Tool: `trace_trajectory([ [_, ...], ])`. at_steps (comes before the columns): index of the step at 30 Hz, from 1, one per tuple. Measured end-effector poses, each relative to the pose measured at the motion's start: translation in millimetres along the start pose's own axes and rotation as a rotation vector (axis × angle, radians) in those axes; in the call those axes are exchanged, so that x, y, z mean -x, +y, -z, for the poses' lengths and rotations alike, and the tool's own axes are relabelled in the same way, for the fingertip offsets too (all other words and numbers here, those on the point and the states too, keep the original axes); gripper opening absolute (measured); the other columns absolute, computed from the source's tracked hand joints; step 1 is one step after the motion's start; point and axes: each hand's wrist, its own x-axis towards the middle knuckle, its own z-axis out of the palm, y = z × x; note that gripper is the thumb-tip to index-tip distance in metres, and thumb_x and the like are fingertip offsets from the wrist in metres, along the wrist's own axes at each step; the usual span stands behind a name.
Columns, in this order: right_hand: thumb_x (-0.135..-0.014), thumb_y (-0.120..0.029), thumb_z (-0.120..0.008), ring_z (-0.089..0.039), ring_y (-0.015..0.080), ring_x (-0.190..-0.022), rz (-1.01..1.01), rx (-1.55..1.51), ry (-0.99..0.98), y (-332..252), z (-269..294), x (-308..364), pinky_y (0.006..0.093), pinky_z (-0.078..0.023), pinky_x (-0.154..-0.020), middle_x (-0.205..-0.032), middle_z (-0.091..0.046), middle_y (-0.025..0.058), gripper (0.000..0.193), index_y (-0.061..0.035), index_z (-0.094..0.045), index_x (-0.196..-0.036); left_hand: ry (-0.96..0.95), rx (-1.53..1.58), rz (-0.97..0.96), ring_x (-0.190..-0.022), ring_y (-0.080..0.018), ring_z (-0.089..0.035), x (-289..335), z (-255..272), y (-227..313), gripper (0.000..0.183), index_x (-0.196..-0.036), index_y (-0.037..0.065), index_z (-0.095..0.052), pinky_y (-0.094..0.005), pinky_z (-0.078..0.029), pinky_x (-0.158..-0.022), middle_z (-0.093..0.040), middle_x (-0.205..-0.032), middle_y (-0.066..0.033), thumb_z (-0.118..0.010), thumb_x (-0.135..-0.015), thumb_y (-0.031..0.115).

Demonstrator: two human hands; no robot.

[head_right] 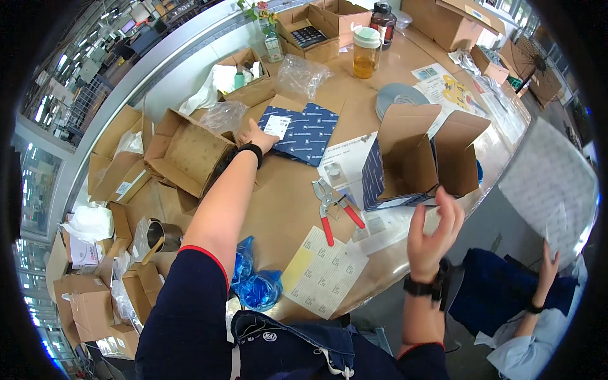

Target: Wrapping components in protective paper and packing them into boxes at a shipping station.

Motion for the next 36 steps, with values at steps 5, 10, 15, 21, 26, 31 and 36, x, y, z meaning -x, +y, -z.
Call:
trace_trajectory([
  [5,-0.072,0.006,-0.059,-0.057,0.0171,-0.07,-0.253,-0.521,-0.493,-39,3,35,0.0254,-0.046,-0.063,-0.079,-0.058,0.0089,0.019,0.0,-0.059,-0.09,-0.288,0.557,-0.011,-0.085,-0.0245,-0.061,2,8,-5,0.036,-0.105,-0.006,-0.049,-0.0357,-0.05,-0.074,-0.062,-0.099,-0.0134,-0.065,-0.075,0.007],
  [10,-0.08,-0.002,-0.058,-0.052,0.0155,-0.095,-0.461,-0.77,-0.62,-47,-36,31,0.0285,-0.042,-0.086,-0.106,-0.052,0.0083,0.039,-0.0001,-0.045,-0.116,-0.531,1.304,-0.122,-0.09,-0.0192,-0.058,94,68,-2,0.031,-0.107,-0.002,-0.049,-0.0314,-0.046,-0.081,-0.06,-0.1,-0.0107,-0.058,-0.077,-0.004],
  [15,-0.074,-0.024,-0.07,-0.046,0.0273,-0.111,-0.365,-0.714,-0.354,-68,-78,-16,0.037,-0.037,-0.093,-0.121,-0.044,0.0202,0.076,0.0052,-0.027,-0.129,-0.573,1.463,-0.348,-0.103,-0.0134,-0.049,185,108,-34,0.036,-0.12,0.001,-0.04,-0.0281,-0.038,-0.091,-0.052,-0.114,-0.0066,-0.052,-0.086,0.005],
  [21,-0.06,-0.04,-0.077,-0.046,0.0325,-0.112,-0.395,-0.677,-0.253,-85,-95,-70,0.0376,-0.039,-0.093,-0.12,-0.043,0.0293,0.101,0.0089,-0.023,-0.13,-0.576,1.308,-0.564,-0.104,-0.0119,-0.047,233,137,-55,0.036,-0.123,0.002,-0.038,-0.0281,-0.037,-0.091,-0.05,-0.116,-0.0051,-0.05,-0.09,0.013],
  [26,-0.059,-0.041,-0.074,-0.054,0.0329,-0.101,-0.405,-0.608,-0.361,-98,-83,-74,0.0362,-0.045,-0.085,-0.112,-0.05,0.028,0.097,0.009,-0.028,-0.128,-0.75,1.429,-0.519,-0.109,-0.016,-0.047,235,156,-56,0.038,-0.124,0.001,-0.037,-0.0321,-0.039,-0.093,-0.049,-0.12,-0.0082,-0.044,-0.092,0.021],
  [31,-0.06,-0.042,-0.072,-0.048,0.0343,-0.11,-0.316,-0.777,-0.346,-107,-74,-64,0.0374,-0.04,-0.092,-0.118,-0.044,0.0291,0.097,0.0081,-0.027,-0.129,-0.573,1.501,-0.407,-0.1,-0.015,-0.052,213,175,-33,0.036,-0.114,-0.001,-0.047,-0.0293,-0.041,-0.088,-0.054,-0.108,-0.0076,-0.046,-0.092,0.027],
  [36,-0.074,-0.029,-0.063,-0.046,0.0295,-0.109,-0.205,-0.552,-0.192,-96,-53,-43,0.0368,-0.038,-0.091,-0.122,-0.044,0.0199,0.057,-0.0007,-0.045,-0.12,-0.389,1.624,-0.328,-0.094,-0.018,-0.055,203,165,-19,0.035,-0.112,-0.002,-0.047,-0.0318,-0.047,-0.08,-0.053,-0.107,-0.0098,-0.047,-0.091,0.025],
])
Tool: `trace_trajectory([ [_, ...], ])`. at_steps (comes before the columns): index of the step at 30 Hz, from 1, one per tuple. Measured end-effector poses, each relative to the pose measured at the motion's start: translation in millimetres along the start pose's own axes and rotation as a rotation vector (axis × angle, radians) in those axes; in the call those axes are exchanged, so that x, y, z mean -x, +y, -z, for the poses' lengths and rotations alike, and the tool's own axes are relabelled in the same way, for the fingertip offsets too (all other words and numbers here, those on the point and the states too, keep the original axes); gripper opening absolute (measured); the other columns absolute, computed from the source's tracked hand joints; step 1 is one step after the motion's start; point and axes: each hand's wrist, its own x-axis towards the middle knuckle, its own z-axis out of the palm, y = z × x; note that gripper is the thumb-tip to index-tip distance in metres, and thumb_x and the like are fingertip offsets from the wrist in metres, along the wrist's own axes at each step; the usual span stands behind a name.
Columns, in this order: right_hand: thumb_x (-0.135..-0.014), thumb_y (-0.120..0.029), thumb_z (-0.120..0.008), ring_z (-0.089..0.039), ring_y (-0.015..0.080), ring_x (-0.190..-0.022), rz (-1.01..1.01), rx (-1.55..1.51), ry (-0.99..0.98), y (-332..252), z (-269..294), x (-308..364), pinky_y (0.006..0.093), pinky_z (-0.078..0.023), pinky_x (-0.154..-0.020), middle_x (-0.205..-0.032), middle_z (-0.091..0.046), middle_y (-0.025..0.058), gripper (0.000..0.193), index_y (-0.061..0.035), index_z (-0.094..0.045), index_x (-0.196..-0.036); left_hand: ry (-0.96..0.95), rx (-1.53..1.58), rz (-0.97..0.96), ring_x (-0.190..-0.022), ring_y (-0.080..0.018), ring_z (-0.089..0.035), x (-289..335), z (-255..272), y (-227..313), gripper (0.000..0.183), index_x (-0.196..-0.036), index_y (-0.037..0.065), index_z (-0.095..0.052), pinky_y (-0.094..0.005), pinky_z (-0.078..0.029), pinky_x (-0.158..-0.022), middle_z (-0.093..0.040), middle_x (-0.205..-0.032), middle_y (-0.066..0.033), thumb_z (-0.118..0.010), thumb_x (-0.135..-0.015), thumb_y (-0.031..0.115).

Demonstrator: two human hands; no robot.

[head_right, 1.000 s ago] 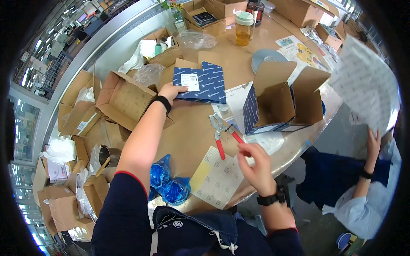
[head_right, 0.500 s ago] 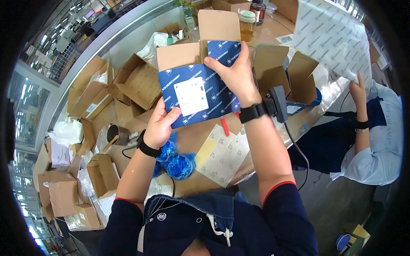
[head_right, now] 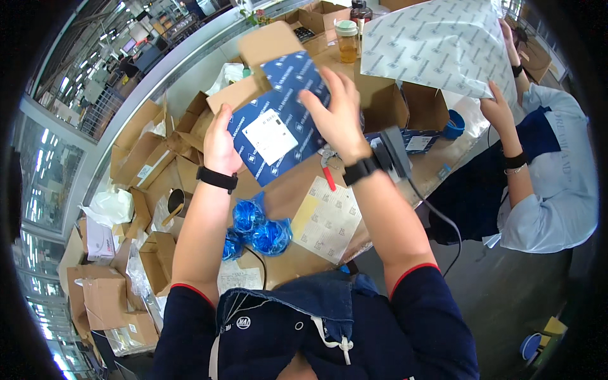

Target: Wrapping components in protective paper and packing them into boxes at a shipping station.

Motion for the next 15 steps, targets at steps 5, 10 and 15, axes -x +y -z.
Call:
trace_trajectory([
  [5,-0.082,-0.006,-0.05,-0.053,0.0056,-0.066,-0.322,-0.482,-0.487,-5,26,65,0.0203,-0.044,-0.06,-0.076,-0.059,0.0005,0.023,-0.0023,-0.061,-0.102,0.156,0.054,-0.055,-0.095,-0.024,-0.058,1,-11,-8,0.038,-0.116,-0.001,-0.044,-0.0376,-0.048,-0.083,-0.055,-0.106,-0.0121,-0.043,-0.093,0.028],
  [10,-0.083,-0.003,-0.049,-0.046,0.003,-0.071,-0.526,-0.475,-0.45,9,22,80,0.0179,-0.04,-0.064,-0.083,-0.057,-0.0019,0.025,0.0006,-0.059,-0.106,0.128,0.087,-0.054,-0.106,-0.0223,-0.051,-1,-12,-18,0.051,-0.13,-0.002,-0.032,-0.0352,-0.042,-0.089,-0.046,-0.121,-0.0133,-0.041,-0.093,0.032],
  [15,-0.083,-0.006,-0.047,-0.042,0.003,-0.056,-0.486,-0.537,-0.411,14,21,81,0.0193,-0.036,-0.051,-0.07,-0.051,-0.003,0.027,0.0002,-0.058,-0.107,0.104,0.1,-0.075,-0.105,-0.0218,-0.051,-2,-11,-21,0.052,-0.129,-0.002,-0.033,-0.0338,-0.042,-0.089,-0.046,-0.12,-0.0127,-0.042,-0.092,0.033],
])
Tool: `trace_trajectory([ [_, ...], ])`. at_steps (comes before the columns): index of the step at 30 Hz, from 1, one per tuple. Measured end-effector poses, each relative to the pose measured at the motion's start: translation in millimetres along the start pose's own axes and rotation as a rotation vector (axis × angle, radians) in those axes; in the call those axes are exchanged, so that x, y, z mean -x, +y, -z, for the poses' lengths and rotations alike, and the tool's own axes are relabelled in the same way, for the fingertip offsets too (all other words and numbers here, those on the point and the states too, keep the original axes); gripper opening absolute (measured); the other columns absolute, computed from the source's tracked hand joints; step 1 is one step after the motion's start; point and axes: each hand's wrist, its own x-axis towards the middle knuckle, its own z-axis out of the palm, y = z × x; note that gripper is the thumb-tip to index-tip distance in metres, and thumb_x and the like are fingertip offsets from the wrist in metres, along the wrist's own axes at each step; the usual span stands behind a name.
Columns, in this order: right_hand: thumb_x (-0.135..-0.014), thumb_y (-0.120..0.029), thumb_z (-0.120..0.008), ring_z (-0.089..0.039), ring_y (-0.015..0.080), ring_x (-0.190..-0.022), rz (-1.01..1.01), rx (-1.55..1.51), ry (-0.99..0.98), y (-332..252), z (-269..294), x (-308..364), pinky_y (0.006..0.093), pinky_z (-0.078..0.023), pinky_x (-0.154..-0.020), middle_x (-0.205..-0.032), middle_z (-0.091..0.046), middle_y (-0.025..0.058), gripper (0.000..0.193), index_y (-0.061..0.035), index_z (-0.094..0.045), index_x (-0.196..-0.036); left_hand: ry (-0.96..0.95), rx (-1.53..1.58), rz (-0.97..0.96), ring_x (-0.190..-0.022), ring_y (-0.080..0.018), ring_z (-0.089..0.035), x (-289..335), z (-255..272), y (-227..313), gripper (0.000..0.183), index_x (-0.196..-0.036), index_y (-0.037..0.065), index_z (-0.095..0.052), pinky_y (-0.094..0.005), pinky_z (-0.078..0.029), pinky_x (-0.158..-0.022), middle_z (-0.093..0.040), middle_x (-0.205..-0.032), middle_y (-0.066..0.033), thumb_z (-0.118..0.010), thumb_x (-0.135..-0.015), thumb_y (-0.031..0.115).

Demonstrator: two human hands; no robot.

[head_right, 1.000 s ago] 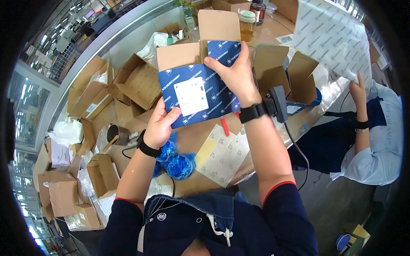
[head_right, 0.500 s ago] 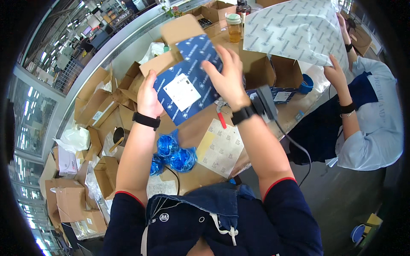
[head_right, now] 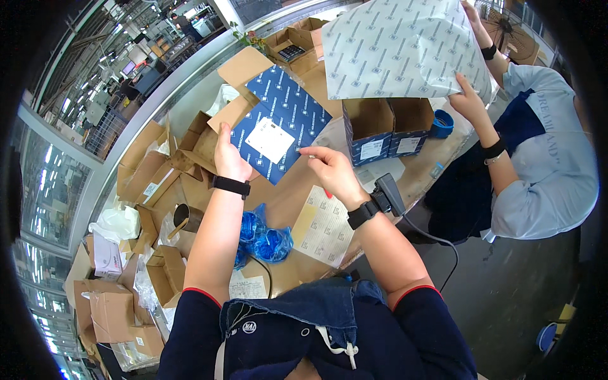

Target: Wrapping components in protective paper and packing them into boxes at a shipping station.

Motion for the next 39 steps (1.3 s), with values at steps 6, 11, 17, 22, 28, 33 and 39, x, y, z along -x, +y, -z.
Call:
trace_trajectory([
  [6,-0.082,-0.012,-0.055,-0.046,0.0067,-0.056,0.118,0.013,0.059,-9,0,-2,0.0222,-0.039,-0.05,-0.069,-0.051,0.0005,0.032,0.0,-0.054,-0.111,-0.036,0.06,0.02,-0.103,-0.0203,-0.052,4,4,3,0.049,-0.126,-0.002,-0.036,-0.0336,-0.043,-0.088,-0.048,-0.116,-0.0118,-0.044,-0.091,0.032],
  [11,-0.067,-0.036,-0.073,-0.045,0.0299,-0.107,0.444,0.427,0.379,-54,0,-35,0.0369,-0.039,-0.088,-0.113,-0.046,0.0229,0.082,0.0039,-0.034,-0.127,-0.123,0.078,0.037,-0.096,-0.018,-0.056,33,-9,6,0.04,-0.117,-0.002,-0.042,-0.032,-0.047,-0.082,-0.053,-0.105,-0.0099,-0.048,-0.09,0.027],
  [17,-0.064,-0.032,-0.073,-0.038,0.0329,-0.119,0.351,0.675,0.286,-81,-12,-65,0.0351,-0.031,-0.099,-0.128,-0.036,0.0272,0.096,0.0044,-0.019,-0.135,-0.216,0.001,-0.012,-0.091,-0.0177,-0.057,64,-13,0,0.033,-0.114,-0.001,-0.044,-0.0291,-0.048,-0.078,-0.053,-0.103,-0.009,-0.048,-0.089,0.021],
  [22,-0.067,-0.022,-0.066,-0.045,0.0255,-0.112,0.38,0.196,-0.212,-79,-27,-50,0.0307,-0.035,-0.095,-0.123,-0.045,0.0201,0.082,-0.0006,-0.025,-0.135,-0.112,0.02,0.13,-0.092,-0.024,-0.059,38,8,1,0.046,-0.124,0.002,-0.031,-0.0348,-0.05,-0.078,-0.05,-0.111,-0.0129,-0.046,-0.088,0.027],
  [28,-0.076,-0.021,-0.061,-0.037,0.0231,-0.12,0.117,0.0,-0.173,-77,-11,-60,0.0303,-0.03,-0.098,-0.131,-0.035,0.0217,0.073,-0.0048,-0.024,-0.137,-0.506,-0.066,0.37,-0.091,-0.0204,-0.059,34,20,4,0.032,-0.098,0.004,-0.057,-0.0341,-0.045,-0.084,-0.062,-0.098,-0.0098,-0.056,-0.084,0.033],
  [33,-0.08,-0.037,-0.061,-0.047,0.0225,-0.11,0.11,0.059,0.158,-26,7,-66,0.0309,-0.04,-0.089,-0.123,-0.045,0.0199,0.069,0.0017,-0.034,-0.13,-0.337,-0.233,0.306,-0.108,-0.0207,-0.045,-5,28,-7,0.089,-0.136,0.012,-0.013,-0.0372,-0.042,-0.087,-0.04,-0.123,-0.0095,-0.072,-0.069,0.024],
  [39,-0.086,-0.018,-0.055,-0.054,0.0135,-0.09,-0.035,-0.135,0.102,2,24,-12,0.0255,-0.044,-0.079,-0.098,-0.056,0.0078,0.042,0.0015,-0.043,-0.121,-0.217,-0.215,0.175,-0.11,-0.0207,-0.043,-32,44,-8,0.093,-0.136,0.014,-0.011,-0.0409,-0.039,-0.09,-0.039,-0.124,-0.008,-0.074,-0.068,0.025],
])
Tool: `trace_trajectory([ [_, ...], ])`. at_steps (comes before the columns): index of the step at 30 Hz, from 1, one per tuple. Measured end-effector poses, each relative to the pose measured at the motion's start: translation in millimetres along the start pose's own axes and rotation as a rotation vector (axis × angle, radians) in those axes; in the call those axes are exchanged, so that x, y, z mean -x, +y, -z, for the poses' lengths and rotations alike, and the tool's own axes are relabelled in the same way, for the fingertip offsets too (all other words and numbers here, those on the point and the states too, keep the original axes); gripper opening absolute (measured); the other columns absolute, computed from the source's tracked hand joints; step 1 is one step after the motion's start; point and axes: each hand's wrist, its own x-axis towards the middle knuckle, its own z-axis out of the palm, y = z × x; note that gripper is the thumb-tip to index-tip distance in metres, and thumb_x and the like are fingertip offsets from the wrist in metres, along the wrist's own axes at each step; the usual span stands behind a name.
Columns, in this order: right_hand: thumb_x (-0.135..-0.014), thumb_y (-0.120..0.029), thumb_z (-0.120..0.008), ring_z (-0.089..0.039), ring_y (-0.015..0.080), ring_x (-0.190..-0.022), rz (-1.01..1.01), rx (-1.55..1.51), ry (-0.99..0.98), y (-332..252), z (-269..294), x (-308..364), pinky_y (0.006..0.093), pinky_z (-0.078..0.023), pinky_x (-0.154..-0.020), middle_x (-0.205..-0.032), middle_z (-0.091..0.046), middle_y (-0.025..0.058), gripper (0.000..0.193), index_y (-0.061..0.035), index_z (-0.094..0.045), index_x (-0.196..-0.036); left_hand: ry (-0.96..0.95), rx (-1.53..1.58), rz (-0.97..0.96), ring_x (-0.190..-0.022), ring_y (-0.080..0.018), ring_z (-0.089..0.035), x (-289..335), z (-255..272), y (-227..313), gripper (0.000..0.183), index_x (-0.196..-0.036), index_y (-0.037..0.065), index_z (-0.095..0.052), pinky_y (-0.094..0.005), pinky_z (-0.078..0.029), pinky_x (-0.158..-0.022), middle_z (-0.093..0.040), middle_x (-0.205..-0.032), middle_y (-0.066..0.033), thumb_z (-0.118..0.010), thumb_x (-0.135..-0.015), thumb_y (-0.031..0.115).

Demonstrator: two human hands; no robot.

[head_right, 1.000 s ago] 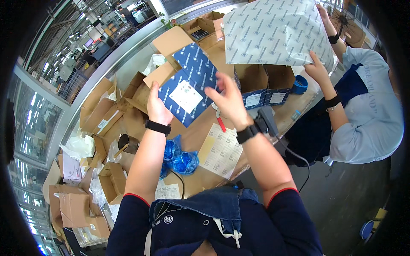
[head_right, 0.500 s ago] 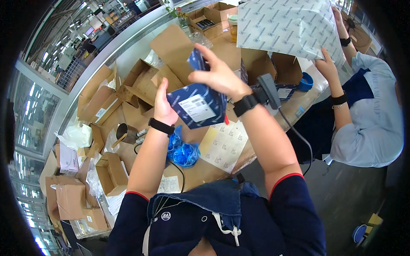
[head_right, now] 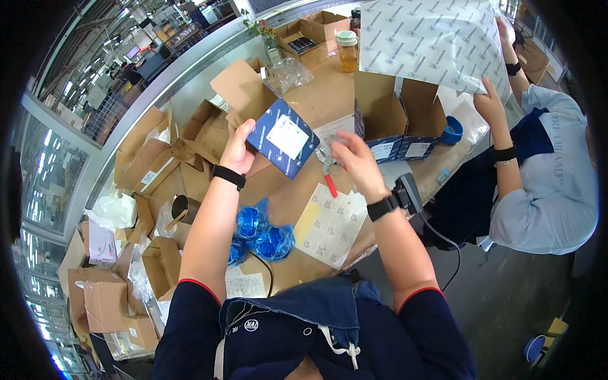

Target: Wrapping components in protective paper and packing them into boxes at a shipping station.

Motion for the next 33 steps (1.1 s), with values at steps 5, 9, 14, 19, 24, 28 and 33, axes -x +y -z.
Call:
trace_trajectory([
  [5,-0.085,-0.018,-0.056,-0.056,0.0134,-0.087,-0.076,0.021,-0.045,30,23,31,0.0263,-0.045,-0.079,-0.097,-0.058,0.0072,0.036,-0.002,-0.048,-0.117,-0.016,0.03,-0.068,-0.115,-0.0217,-0.039,-9,6,-3,0.099,-0.137,0.01,-0.006,-0.0369,-0.032,-0.097,-0.036,-0.127,-0.0095,-0.075,-0.068,0.021],
  [9,-0.085,-0.015,-0.055,-0.057,0.0134,-0.085,-0.143,0.01,-0.063,32,42,62,0.0263,-0.045,-0.079,-0.094,-0.059,0.0071,0.03,-0.0004,-0.051,-0.112,0.13,-0.125,-0.179,-0.119,-0.0243,-0.036,-15,-5,-11,0.11,-0.138,0.01,0.004,-0.0384,-0.03,-0.099,-0.032,-0.13,-0.0158,-0.078,-0.066,0.022],
  [14,-0.084,-0.012,-0.055,-0.058,0.0147,-0.08,-0.238,-0.073,0.111,21,77,94,0.0264,-0.047,-0.074,-0.087,-0.061,0.0081,0.028,0.0006,-0.053,-0.109,0.251,-0.328,-0.158,-0.123,-0.0283,-0.031,-43,3,-30,0.117,-0.138,0.006,0.009,-0.0381,-0.027,-0.102,-0.025,-0.134,-0.0218,-0.08,-0.064,0.025],
  [19,-0.086,-0.01,-0.053,-0.058,0.0133,-0.072,-0.137,-0.162,0.281,1,110,107,0.0226,-0.046,-0.066,-0.084,-0.06,0.0078,0.025,0.0006,-0.053,-0.108,0.284,-0.614,-0.219,-0.129,-0.0316,-0.024,-71,25,-65,0.108,-0.138,0.0,0.0,-0.0353,-0.022,-0.104,-0.017,-0.14,-0.024,-0.077,-0.065,0.022],
  [24,-0.086,-0.01,-0.053,-0.056,0.0121,-0.073,-0.079,-0.148,0.322,-14,126,103,0.0227,-0.045,-0.067,-0.082,-0.059,0.0061,0.024,0.0009,-0.052,-0.108,0.378,-0.92,-0.096,-0.122,-0.0286,-0.038,-72,17,-66,0.092,-0.137,-0.004,-0.005,-0.0339,-0.031,-0.1,-0.032,-0.135,-0.0238,-0.07,-0.074,0.016],
  [28,-0.087,-0.013,-0.052,-0.057,0.0142,-0.078,-0.027,-0.116,0.278,-32,123,78,0.0243,-0.046,-0.07,-0.088,-0.059,0.0079,0.036,0.0014,-0.044,-0.119,0.293,-0.761,-0.143,-0.119,-0.0286,-0.042,-52,22,-49,0.083,-0.135,-0.005,-0.013,-0.0331,-0.035,-0.097,-0.036,-0.13,-0.0254,-0.068,-0.076,0.016],
  [33,-0.088,-0.033,-0.05,-0.049,0.0237,-0.108,0.159,-0.078,0.084,-72,119,22,0.0356,-0.039,-0.091,-0.123,-0.047,0.0176,0.062,-0.0009,-0.024,-0.134,0.122,-0.535,-0.077,-0.11,-0.0239,-0.048,21,20,-18,0.069,-0.131,-0.004,-0.025,-0.0313,-0.042,-0.091,-0.043,-0.122,-0.0224,-0.066,-0.079,0.015],
])
